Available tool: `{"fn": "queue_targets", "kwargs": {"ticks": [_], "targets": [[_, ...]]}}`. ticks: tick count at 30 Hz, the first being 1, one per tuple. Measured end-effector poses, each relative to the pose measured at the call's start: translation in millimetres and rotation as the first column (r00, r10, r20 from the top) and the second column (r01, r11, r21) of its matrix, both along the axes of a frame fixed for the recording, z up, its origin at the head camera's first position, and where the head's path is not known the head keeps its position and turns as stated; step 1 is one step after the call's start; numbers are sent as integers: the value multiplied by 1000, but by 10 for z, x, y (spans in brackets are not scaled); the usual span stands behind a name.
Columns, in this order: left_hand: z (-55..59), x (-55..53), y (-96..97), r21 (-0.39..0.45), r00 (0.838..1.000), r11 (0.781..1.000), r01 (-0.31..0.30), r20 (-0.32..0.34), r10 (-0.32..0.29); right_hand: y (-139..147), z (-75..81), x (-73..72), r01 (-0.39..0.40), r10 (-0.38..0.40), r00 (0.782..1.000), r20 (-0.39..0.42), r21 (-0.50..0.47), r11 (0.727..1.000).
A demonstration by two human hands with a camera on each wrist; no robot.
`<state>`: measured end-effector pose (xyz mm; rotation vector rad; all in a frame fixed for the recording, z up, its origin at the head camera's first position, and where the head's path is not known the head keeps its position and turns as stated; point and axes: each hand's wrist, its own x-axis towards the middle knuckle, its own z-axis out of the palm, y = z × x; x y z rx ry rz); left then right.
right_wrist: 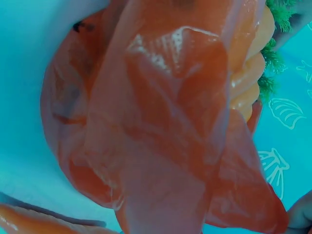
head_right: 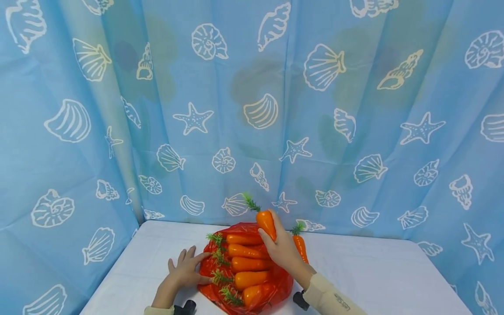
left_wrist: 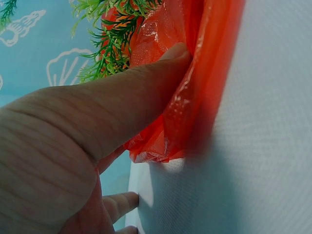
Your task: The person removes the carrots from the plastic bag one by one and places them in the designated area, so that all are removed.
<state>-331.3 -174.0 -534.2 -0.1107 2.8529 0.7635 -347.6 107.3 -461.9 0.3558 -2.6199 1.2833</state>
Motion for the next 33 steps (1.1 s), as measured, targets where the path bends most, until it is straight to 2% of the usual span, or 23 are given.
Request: {"fn": "queue_targets", "kwargs": {"ticks": [4,10,14,17,20,28,33], "targets": [[5,13,-3,-6,1000,1000,2,-1,-2,46,22,23,9,-9,1000,9,0,1000],[5,8,0,-1,1000,1000,1,2,-1,142,38,-2,6,-6,999,-34,-10,1000],[4,3,3,-6,1000,1000,0,2,0,213,51,-7,-1,1,1000,4,-61,998],[1,3,4,-9,1000,1000,0,1,0,261,72,12,-15,27,997,79,-155,988],[-5,3,8,-3,1000,1000,-4,3,4,308,100,39,-3,29,992,125,-203,979],[-10,5,15,1,1000,1000,-9,5,9,482,142,13,38,-6,987,159,-198,979],[11,-5,-8,-12,1000,1000,3,0,-3,582,156,-21,43,-24,993,115,-163,986]]}}
